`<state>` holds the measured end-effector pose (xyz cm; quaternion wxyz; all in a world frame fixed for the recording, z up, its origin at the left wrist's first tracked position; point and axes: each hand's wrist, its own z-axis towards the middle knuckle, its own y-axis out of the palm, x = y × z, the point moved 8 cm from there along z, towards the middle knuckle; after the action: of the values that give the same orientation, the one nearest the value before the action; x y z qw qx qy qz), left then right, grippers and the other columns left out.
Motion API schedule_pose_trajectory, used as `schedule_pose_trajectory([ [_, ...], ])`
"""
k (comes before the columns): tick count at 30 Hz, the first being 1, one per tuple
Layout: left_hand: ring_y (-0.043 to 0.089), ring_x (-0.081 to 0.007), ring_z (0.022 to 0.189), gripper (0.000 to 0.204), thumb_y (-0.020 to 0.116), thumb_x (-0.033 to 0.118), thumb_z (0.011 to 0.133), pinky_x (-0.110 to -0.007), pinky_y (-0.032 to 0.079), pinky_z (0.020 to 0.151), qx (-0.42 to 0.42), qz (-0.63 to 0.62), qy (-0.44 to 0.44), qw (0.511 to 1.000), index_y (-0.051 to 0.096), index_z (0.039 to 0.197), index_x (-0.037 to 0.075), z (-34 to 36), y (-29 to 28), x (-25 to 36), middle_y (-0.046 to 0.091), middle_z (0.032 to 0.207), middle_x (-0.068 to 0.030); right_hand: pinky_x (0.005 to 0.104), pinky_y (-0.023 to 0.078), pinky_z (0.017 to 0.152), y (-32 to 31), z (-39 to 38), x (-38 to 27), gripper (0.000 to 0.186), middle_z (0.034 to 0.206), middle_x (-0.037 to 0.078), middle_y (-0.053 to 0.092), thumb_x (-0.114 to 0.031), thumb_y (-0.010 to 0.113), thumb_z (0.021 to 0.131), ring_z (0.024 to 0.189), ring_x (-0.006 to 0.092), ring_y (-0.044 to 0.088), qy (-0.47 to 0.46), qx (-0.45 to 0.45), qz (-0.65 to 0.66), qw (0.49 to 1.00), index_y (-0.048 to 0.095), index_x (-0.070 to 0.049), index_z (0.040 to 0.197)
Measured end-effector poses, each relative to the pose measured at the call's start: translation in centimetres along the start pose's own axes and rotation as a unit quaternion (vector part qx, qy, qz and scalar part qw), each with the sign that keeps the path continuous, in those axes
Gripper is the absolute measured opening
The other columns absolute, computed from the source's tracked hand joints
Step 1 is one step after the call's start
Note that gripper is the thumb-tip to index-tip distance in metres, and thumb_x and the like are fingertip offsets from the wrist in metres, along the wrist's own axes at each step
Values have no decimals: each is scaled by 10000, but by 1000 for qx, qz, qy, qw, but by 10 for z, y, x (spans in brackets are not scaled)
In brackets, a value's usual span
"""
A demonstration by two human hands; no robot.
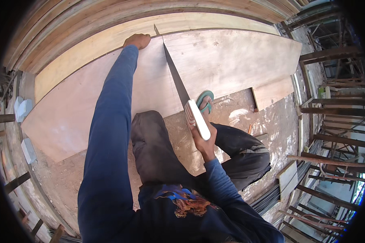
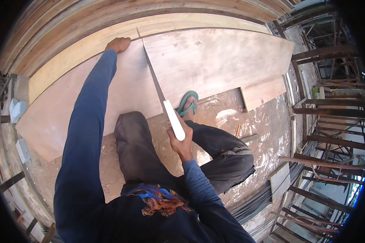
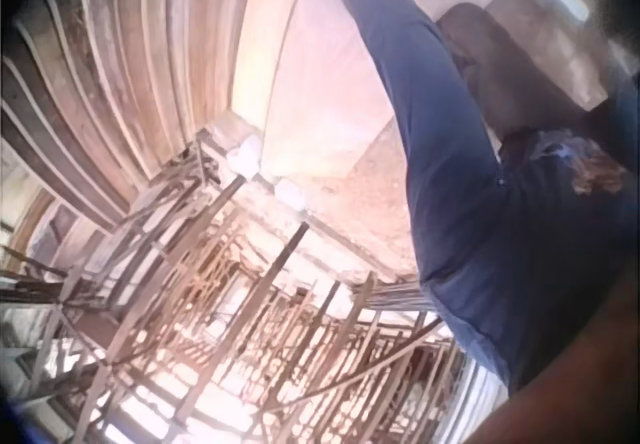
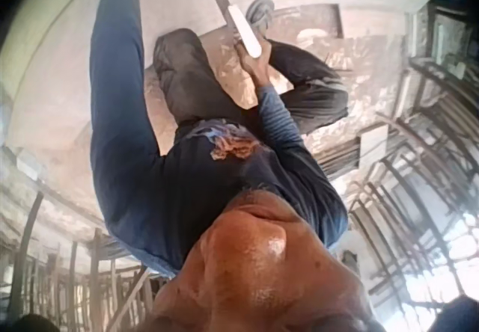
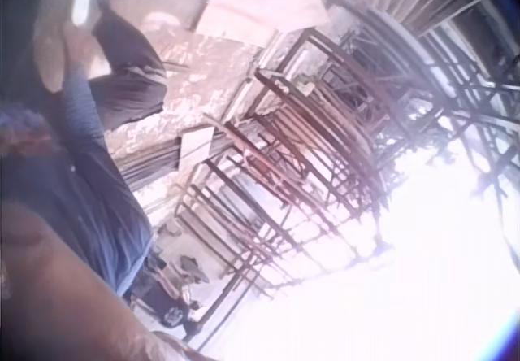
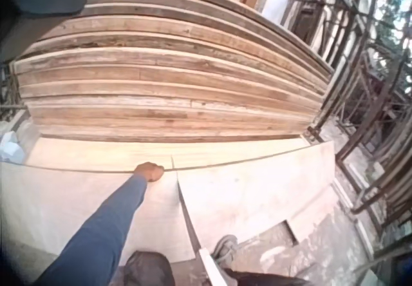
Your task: The person marks a line on a sheet of plywood using a square and a pencil, then saws through the wood using a hand saw while holding it in place by hand.
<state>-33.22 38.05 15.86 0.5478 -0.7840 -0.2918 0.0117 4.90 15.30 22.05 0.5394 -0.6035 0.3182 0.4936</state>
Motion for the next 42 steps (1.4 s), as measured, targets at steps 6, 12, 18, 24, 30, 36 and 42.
schedule_pose_trajectory([
  [6,505,-354,1300,617,261,401,951,-448,375,1095,-12,32,31,999,572,1333,30,19,10,-12,514,1426,-189,308,520,804,60,132,-12,559,999,227,706,8,600,756,891,205,692,-15,-15,40,999,582,3,1316],
  [12,505,-360,1296,618,246,391,953,-450,375,1090,-14,13,-8,1000,579,1318,19,19,22,-17,512,1421,-205,307,484,940,-20,-54,4,506,1094,147,713,29,628,819,1032,180,666,8,-35,-30,999,560,69,1319],
  [18,500,-321,1317,601,257,399,956,-448,383,1091,-4,24,-24,999,569,1355,76,4,5,-6,506,1450,-151,292,492,918,-11,-13,-4,534,1198,200,682,53,566,788,1061,187,666,-7,-19,20,1000,553,79,1321],
  [24,532,-363,1266,615,245,397,957,-453,398,1063,-7,-1,13,1000,597,1293,20,17,8,-14,546,1389,-198,318,520,779,65,131,-10,534,1015,234,701,-2,597,763,835,222,683,5,-33,28,999,595,3,1297],
  [30,540,-361,1255,590,243,371,964,-466,401,1056,3,5,-18,1000,605,1281,30,6,15,-25,541,1391,-205,341,451,1006,-27,-63,-24,470,1203,193,672,-60,652,889,1136,229,629,57,-66,-52,995,540,93,1319],
  [36,538,-351,1260,585,245,374,970,-462,397,1076,20,13,-21,999,598,1299,44,1,4,2,539,1407,-170,290,494,877,-6,7,-14,543,1144,209,695,36,579,785,957,153,663,-9,-40,-20,999,559,55,1327],
  [42,548,-329,1266,581,281,389,946,-449,406,1074,-10,1,-6,1000,591,1339,93,0,12,6,534,1425,-145,290,504,832,61,119,10,529,1054,193,711,10,607,780,919,172,651,-3,-21,42,999,582,22,1308],
])
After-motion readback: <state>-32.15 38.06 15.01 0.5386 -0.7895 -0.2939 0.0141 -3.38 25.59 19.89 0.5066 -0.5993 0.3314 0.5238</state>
